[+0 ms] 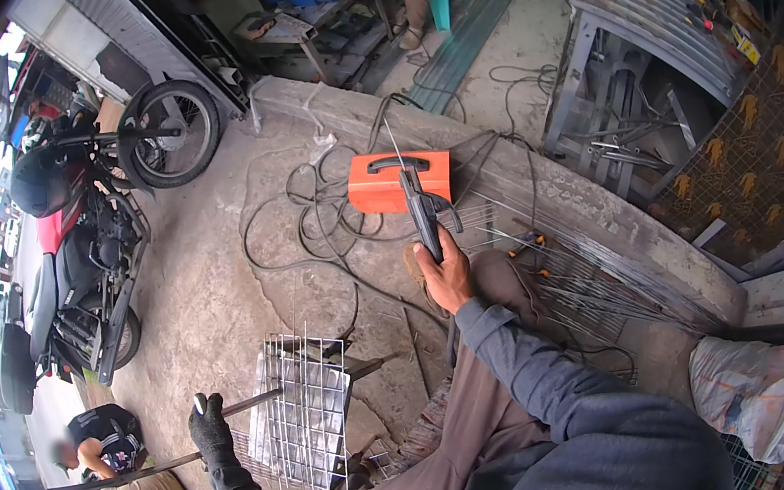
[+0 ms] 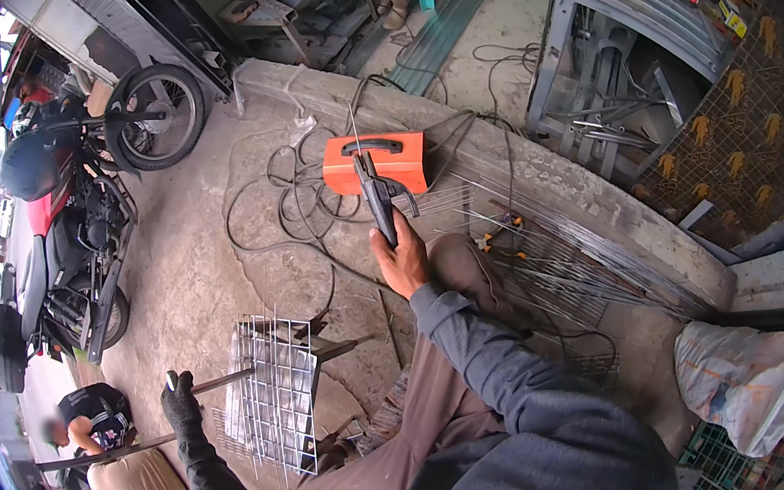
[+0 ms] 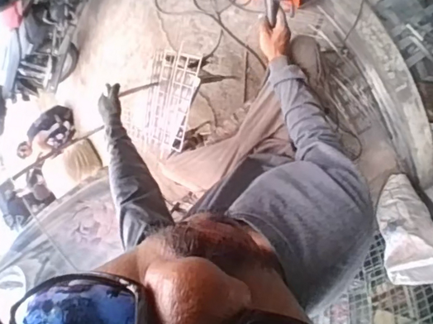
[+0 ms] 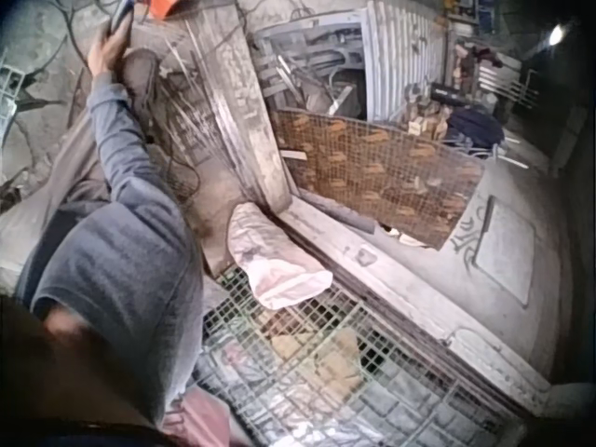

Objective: Welding metal rods onto a metal grid frame.

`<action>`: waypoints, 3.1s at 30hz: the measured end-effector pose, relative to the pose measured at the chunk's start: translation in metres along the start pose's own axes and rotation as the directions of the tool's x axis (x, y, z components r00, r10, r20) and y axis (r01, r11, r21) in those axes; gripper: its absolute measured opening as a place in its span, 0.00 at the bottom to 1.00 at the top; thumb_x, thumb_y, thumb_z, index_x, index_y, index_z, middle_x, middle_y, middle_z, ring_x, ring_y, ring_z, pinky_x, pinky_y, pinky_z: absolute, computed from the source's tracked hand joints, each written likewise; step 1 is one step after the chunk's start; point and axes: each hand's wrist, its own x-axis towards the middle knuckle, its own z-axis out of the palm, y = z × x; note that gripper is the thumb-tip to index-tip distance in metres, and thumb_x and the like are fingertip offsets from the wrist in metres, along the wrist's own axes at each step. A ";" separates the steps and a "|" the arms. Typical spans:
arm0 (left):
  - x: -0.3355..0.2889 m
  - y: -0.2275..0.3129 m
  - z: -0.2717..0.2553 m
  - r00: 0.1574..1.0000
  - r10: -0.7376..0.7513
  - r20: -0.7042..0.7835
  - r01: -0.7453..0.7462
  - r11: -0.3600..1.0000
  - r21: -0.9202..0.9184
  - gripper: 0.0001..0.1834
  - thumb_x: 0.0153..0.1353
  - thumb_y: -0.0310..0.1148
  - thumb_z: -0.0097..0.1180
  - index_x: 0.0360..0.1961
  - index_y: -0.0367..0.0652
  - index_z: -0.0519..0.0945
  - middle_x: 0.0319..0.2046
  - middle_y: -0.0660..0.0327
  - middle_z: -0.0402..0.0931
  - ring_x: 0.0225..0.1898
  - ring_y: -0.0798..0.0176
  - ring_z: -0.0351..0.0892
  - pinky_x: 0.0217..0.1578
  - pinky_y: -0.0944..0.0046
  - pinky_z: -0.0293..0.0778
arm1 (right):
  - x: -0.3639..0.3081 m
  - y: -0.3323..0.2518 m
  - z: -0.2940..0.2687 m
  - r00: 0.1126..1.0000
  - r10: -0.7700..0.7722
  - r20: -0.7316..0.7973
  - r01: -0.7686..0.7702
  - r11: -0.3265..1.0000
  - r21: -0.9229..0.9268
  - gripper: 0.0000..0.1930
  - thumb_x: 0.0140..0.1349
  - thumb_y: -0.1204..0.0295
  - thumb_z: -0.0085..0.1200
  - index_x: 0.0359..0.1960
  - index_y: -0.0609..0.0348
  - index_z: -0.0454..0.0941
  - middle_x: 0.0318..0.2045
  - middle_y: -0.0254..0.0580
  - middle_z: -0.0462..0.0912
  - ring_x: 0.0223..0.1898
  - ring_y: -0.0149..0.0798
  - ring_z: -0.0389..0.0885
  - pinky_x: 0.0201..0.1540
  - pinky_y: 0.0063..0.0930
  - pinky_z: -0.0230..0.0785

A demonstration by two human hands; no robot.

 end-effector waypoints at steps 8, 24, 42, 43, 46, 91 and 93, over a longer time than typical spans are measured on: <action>-0.006 0.038 -0.001 0.990 0.128 -0.053 -0.119 0.984 0.136 0.19 0.60 0.47 0.59 0.36 0.39 0.83 0.35 0.41 0.80 0.42 0.37 0.79 0.42 0.44 0.72 | 0.002 0.002 -0.006 0.998 0.055 0.014 -0.055 0.998 0.036 0.25 0.67 0.62 0.57 0.62 0.64 0.71 0.42 0.57 0.82 0.40 0.51 0.82 0.46 0.41 0.73; -0.003 0.091 0.001 0.999 0.040 0.017 -0.043 0.972 0.233 0.30 0.51 0.56 0.64 0.39 0.36 0.85 0.39 0.38 0.83 0.46 0.35 0.81 0.49 0.43 0.75 | -0.021 0.028 0.012 0.768 0.480 0.424 -0.327 0.863 -0.384 0.30 0.66 0.53 0.56 0.61 0.64 0.69 0.53 0.63 0.79 0.54 0.63 0.78 0.55 0.48 0.71; -0.010 0.073 -0.004 0.997 0.050 0.060 -0.057 0.989 0.135 0.36 0.56 0.63 0.56 0.44 0.37 0.84 0.45 0.38 0.82 0.50 0.36 0.80 0.53 0.45 0.73 | -0.029 0.092 0.019 0.680 0.555 0.479 -0.325 0.814 -0.481 0.31 0.65 0.54 0.56 0.63 0.62 0.69 0.56 0.63 0.79 0.59 0.63 0.76 0.61 0.48 0.68; -0.007 0.074 -0.003 0.998 0.015 0.067 -0.023 0.993 0.119 0.36 0.56 0.64 0.55 0.43 0.37 0.84 0.44 0.38 0.82 0.49 0.36 0.81 0.53 0.45 0.73 | -0.029 0.098 0.018 0.716 0.524 0.461 -0.325 0.835 -0.444 0.28 0.65 0.54 0.56 0.59 0.63 0.71 0.50 0.62 0.81 0.53 0.61 0.80 0.58 0.47 0.71; -0.019 0.083 -0.023 0.998 -0.051 0.023 0.049 0.995 0.082 0.37 0.56 0.66 0.55 0.42 0.37 0.85 0.43 0.39 0.83 0.49 0.37 0.82 0.52 0.45 0.74 | -0.025 0.071 0.018 0.708 0.488 0.511 -0.343 0.869 -0.356 0.14 0.69 0.62 0.57 0.44 0.60 0.74 0.29 0.38 0.80 0.21 0.31 0.78 0.18 0.28 0.71; -0.059 0.093 0.006 0.973 -0.187 0.138 0.200 0.975 -0.092 0.30 0.55 0.57 0.57 0.45 0.41 0.85 0.39 0.47 0.85 0.46 0.45 0.85 0.51 0.51 0.77 | -0.060 0.006 0.073 0.551 0.431 0.714 -0.304 0.901 -0.310 0.16 0.67 0.60 0.60 0.41 0.60 0.72 0.23 0.35 0.77 0.16 0.30 0.76 0.15 0.28 0.69; -0.058 0.081 0.005 0.961 -0.257 0.102 0.267 0.958 -0.102 0.30 0.54 0.56 0.57 0.46 0.41 0.85 0.46 0.44 0.83 0.51 0.44 0.83 0.54 0.50 0.75 | -0.064 0.005 0.076 0.545 0.450 0.707 -0.329 0.891 -0.313 0.16 0.66 0.60 0.60 0.42 0.60 0.73 0.23 0.35 0.76 0.16 0.30 0.76 0.15 0.27 0.69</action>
